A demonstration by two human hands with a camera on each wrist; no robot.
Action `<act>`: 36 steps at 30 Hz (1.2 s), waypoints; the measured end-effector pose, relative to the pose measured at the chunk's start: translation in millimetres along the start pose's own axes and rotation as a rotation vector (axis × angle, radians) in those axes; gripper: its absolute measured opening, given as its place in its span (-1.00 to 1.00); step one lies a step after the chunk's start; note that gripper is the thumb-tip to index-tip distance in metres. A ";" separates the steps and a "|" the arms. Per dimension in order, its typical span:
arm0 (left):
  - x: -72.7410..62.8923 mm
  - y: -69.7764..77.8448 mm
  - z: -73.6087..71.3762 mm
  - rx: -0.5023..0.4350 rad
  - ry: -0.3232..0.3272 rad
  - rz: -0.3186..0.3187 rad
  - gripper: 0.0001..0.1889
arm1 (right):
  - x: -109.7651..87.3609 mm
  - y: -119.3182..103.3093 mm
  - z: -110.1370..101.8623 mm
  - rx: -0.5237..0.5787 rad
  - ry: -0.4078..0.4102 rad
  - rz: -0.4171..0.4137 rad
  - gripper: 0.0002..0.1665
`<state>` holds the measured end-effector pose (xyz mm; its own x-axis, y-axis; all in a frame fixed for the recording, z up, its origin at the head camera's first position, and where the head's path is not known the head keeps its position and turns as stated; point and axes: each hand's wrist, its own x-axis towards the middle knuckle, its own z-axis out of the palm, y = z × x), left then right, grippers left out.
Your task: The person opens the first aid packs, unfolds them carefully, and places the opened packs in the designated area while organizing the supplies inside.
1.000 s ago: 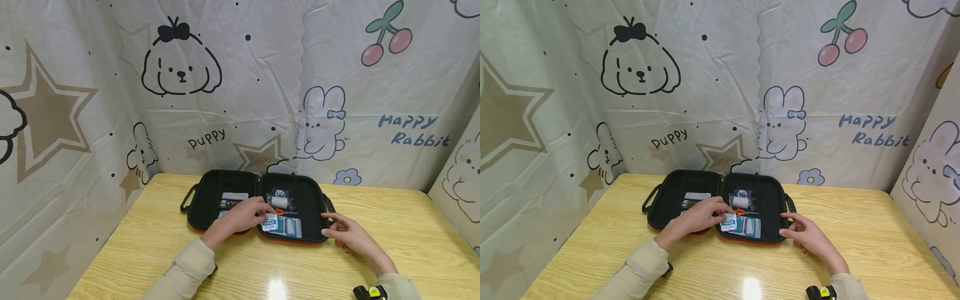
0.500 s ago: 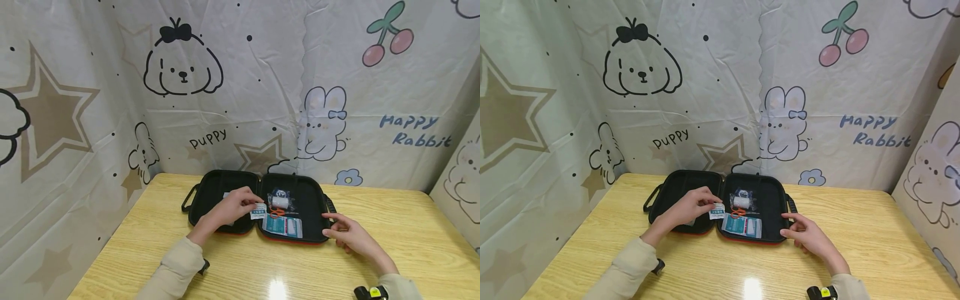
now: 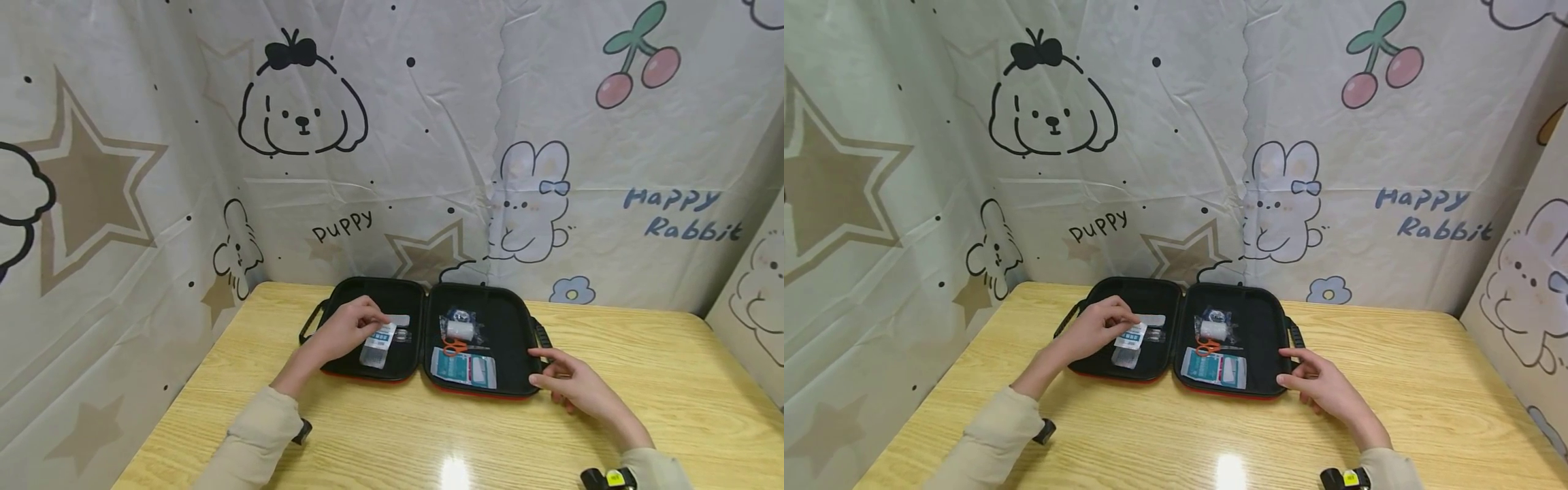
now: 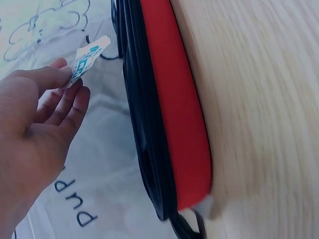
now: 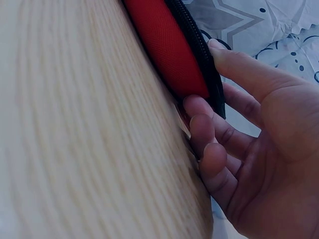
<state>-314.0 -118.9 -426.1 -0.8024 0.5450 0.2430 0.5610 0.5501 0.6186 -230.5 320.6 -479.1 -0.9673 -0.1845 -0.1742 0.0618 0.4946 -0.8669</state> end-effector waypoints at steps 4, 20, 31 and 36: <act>-6.7 -7.2 -6.2 0.015 0.038 -0.015 -0.83 | 0.1 1.0 -0.2 -0.003 0.004 -0.005 -0.21; -24.9 -25.8 -25.8 0.073 0.038 -0.158 -0.84 | 0.3 2.2 0.3 0.011 0.000 -0.004 -0.20; -31.7 -44.9 -33.1 0.129 -0.096 -0.216 -0.82 | 0.2 -1.0 -1.4 0.009 0.001 -0.004 -0.21; -26.9 -48.8 -27.9 0.184 -0.134 -0.259 -0.80 | 0.0 -0.2 -0.7 0.013 -0.005 0.006 -0.19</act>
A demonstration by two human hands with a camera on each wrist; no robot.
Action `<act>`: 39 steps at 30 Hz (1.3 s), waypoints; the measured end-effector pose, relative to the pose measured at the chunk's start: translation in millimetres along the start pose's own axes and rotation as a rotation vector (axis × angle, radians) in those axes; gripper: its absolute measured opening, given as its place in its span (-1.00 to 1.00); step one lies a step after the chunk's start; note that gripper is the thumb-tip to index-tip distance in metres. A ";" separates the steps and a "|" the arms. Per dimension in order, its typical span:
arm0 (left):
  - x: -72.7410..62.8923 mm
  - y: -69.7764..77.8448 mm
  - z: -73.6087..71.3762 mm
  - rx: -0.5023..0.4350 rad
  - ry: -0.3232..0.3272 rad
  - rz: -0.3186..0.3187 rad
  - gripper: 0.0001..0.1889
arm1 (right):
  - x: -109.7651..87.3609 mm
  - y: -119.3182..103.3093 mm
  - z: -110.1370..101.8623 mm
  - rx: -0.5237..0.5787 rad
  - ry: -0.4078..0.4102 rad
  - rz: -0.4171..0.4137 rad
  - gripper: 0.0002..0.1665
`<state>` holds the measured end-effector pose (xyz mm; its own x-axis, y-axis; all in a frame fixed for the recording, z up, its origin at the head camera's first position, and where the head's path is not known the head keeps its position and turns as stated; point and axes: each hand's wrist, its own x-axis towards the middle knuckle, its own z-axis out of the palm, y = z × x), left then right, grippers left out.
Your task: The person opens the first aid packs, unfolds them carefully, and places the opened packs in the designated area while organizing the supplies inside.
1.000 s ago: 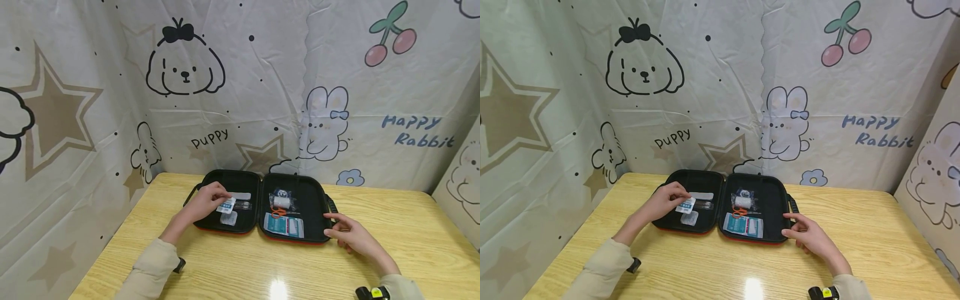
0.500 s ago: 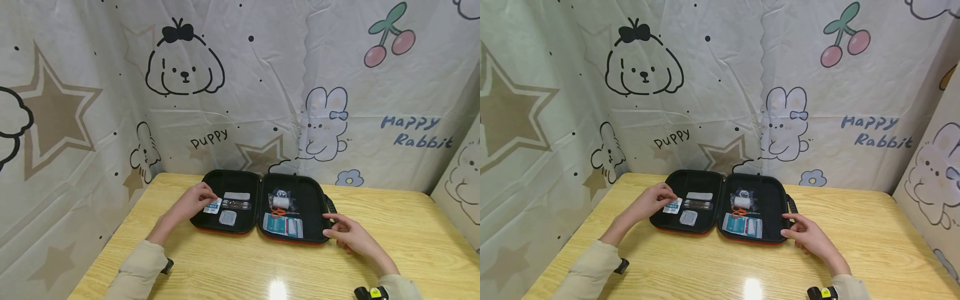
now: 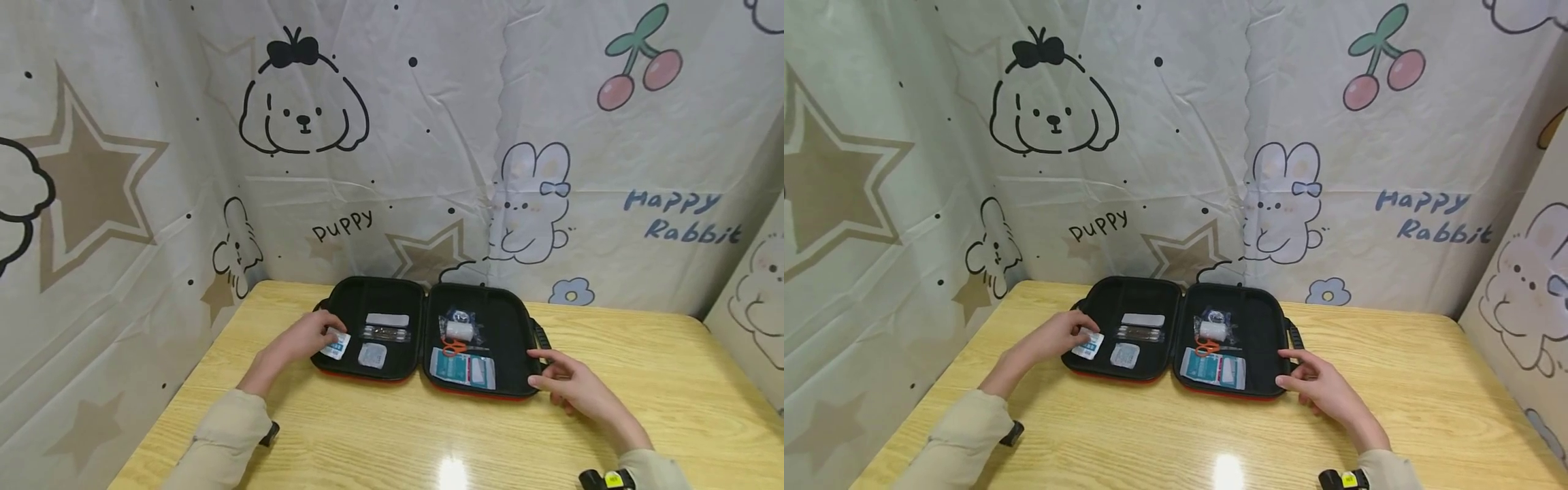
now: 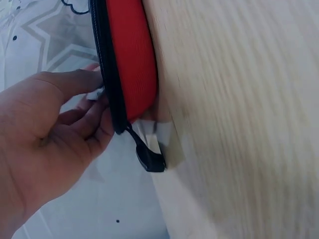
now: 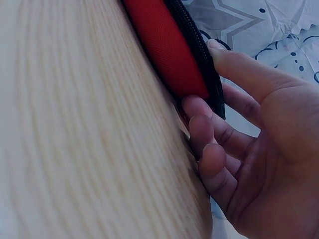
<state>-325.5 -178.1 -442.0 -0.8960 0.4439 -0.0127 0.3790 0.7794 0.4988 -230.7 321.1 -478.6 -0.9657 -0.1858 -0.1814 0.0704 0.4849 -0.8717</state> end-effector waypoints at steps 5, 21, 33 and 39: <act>6.1 8.2 2.6 -0.009 -0.027 -0.036 -0.75 | 0.6 1.0 -0.2 -0.012 0.012 -0.003 -0.20; 10.3 10.3 15.4 -0.151 -0.009 -0.094 -0.71 | 0.9 1.3 0.6 -0.029 0.015 -0.011 -0.21; -2.2 18.9 8.9 0.182 -0.048 -0.028 -0.50 | 0.6 -0.5 0.8 -0.019 0.014 -0.006 -0.20; 1.4 13.6 18.1 0.066 -0.067 0.032 -0.46 | 1.1 1.8 1.2 -0.014 0.011 -0.007 -0.20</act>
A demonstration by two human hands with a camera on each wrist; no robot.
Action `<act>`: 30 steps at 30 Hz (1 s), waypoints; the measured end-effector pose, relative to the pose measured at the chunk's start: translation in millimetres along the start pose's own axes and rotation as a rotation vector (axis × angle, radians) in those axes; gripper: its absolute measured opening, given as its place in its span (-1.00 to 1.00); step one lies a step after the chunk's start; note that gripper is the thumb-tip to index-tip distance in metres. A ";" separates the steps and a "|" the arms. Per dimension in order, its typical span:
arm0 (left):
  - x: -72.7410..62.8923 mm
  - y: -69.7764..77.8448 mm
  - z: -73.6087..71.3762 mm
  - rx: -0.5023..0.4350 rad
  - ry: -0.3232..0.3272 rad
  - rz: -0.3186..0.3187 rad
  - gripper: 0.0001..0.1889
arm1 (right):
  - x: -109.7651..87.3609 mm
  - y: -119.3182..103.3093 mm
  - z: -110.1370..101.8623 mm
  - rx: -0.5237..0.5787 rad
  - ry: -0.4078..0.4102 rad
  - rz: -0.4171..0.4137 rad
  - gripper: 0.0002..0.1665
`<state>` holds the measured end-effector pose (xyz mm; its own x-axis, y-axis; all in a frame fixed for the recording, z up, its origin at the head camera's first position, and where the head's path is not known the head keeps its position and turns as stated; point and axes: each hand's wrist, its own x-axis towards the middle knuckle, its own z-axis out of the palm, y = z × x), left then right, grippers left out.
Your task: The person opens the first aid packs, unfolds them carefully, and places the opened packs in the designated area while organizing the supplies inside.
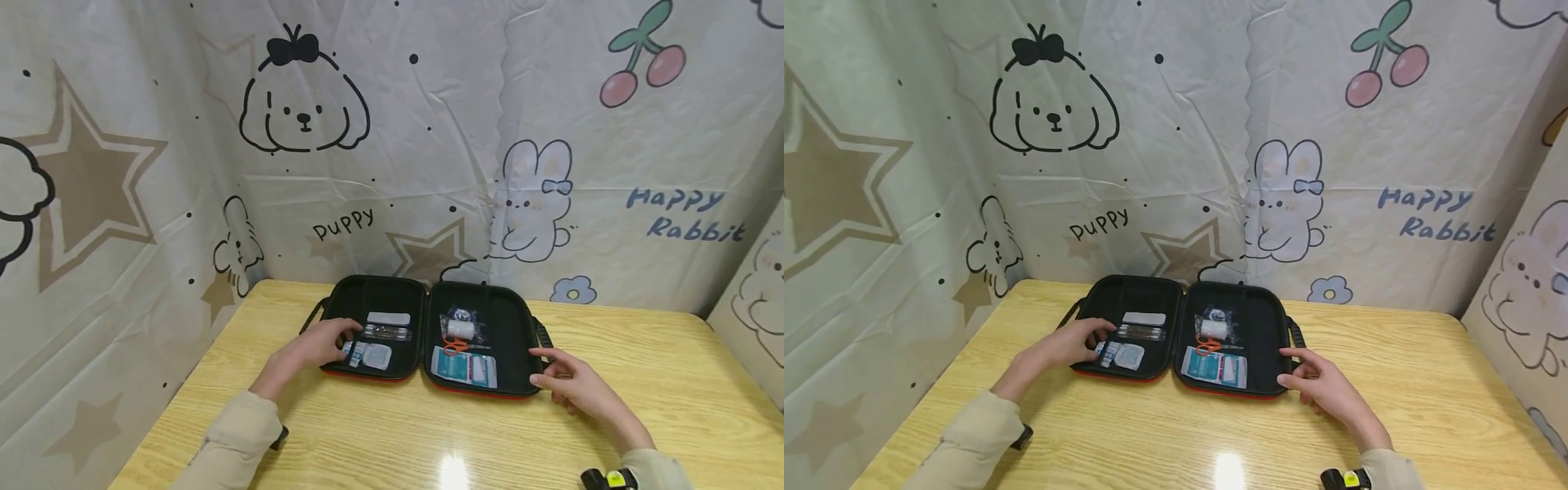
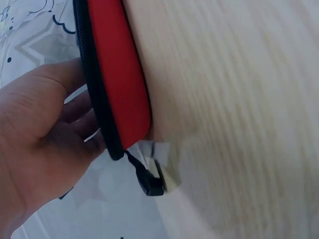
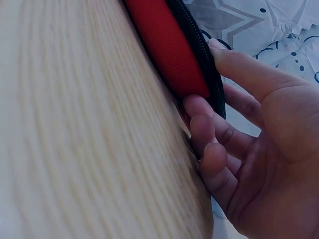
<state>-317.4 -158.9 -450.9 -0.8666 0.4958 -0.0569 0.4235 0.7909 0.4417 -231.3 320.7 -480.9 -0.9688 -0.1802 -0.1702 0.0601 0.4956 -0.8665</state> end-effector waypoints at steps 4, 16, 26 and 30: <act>1.7 -0.3 4.0 -0.039 0.011 0.066 -0.46 | -0.3 0.5 0.2 0.000 0.003 0.005 -0.19; -5.0 -5.5 -3.5 -0.064 -0.051 0.039 -0.33 | -0.2 0.8 -0.2 0.004 -0.002 -0.001 -0.19; 2.0 -3.8 0.8 -0.117 -0.056 0.105 -0.24 | -0.5 -0.7 -0.5 0.002 0.005 0.002 -0.20; -0.4 -6.4 -0.1 -0.149 -0.055 0.073 -0.24 | -0.6 -1.5 -0.3 0.001 0.002 0.009 -0.20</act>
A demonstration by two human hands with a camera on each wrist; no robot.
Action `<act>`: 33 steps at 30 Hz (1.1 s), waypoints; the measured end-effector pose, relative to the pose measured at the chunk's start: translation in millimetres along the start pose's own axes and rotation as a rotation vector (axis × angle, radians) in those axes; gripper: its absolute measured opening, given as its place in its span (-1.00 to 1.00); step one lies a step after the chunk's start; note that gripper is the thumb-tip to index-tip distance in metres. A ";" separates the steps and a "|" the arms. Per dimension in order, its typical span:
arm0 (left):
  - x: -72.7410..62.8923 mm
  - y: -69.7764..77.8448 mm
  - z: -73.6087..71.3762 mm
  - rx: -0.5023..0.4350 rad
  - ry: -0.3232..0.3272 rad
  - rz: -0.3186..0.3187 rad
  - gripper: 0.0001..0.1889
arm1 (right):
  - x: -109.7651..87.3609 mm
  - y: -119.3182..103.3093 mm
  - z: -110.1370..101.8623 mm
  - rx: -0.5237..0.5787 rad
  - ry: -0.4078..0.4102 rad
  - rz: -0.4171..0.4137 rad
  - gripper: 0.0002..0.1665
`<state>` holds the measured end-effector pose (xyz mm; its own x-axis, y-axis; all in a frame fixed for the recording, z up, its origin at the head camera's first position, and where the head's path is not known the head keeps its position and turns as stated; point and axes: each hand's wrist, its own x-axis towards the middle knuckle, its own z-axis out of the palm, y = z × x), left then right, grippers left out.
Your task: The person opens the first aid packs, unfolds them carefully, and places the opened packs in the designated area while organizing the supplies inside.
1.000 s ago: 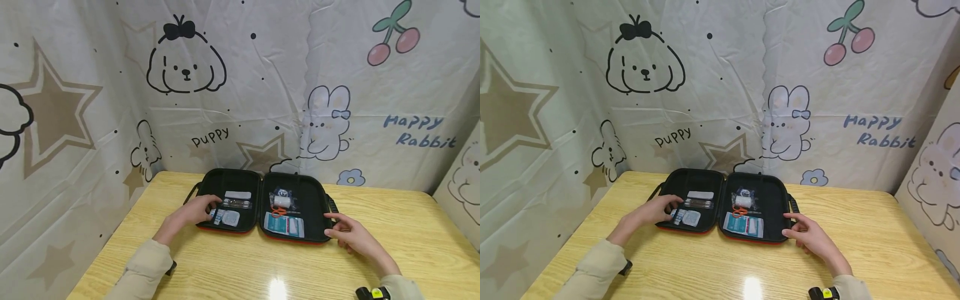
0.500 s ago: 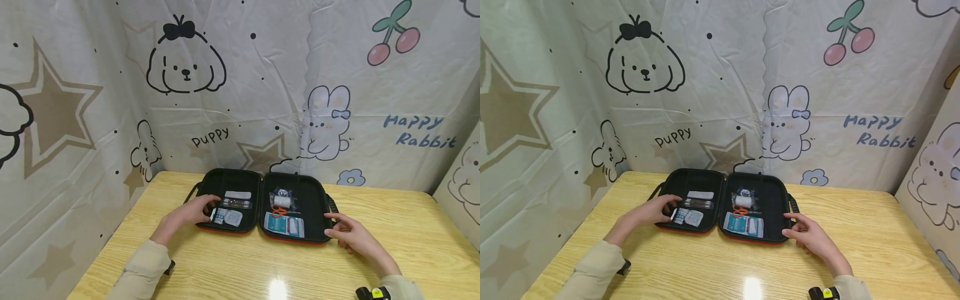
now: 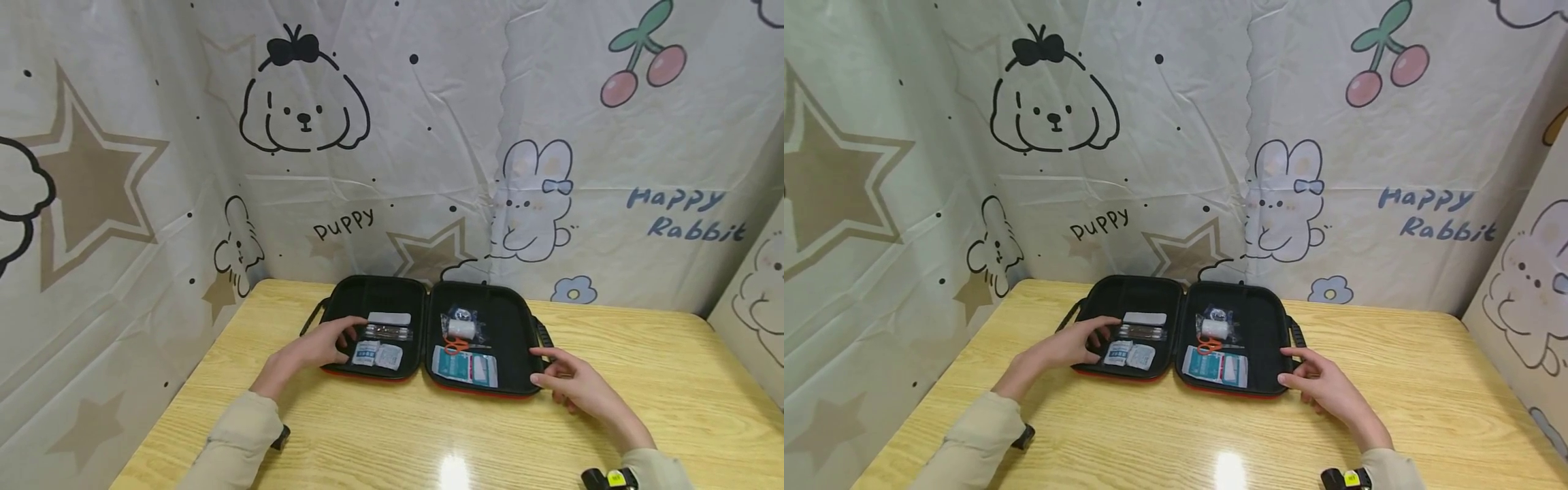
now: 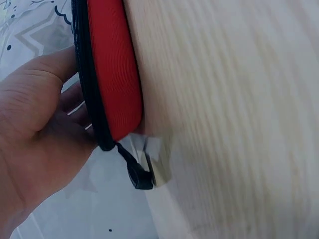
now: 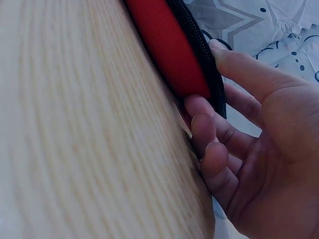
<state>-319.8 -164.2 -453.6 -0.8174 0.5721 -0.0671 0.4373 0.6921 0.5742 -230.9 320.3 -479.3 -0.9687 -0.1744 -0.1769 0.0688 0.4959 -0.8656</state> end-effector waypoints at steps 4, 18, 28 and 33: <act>-0.8 -1.8 -1.8 0.005 0.014 -0.036 -0.26 | 0.1 -1.4 -0.1 0.003 0.003 0.002 -0.20; 4.7 1.0 3.8 0.089 0.080 -0.028 -0.32 | 3.6 -0.7 1.5 -0.010 -0.001 0.000 -0.20; 2.4 4.4 -1.2 0.035 0.100 -0.084 -0.48 | -0.7 -3.9 -3.2 -0.071 0.009 -0.013 -0.23; 4.3 6.4 1.5 0.104 0.147 -0.057 -0.52 | -3.8 -8.8 -2.8 -0.313 0.159 -0.126 -0.37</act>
<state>-319.9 -156.6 -451.4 -0.8847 0.4654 0.0269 0.4187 0.7678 0.4849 -228.5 319.0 -469.7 -0.9915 -0.1287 0.0187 -0.1063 0.7194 -0.6864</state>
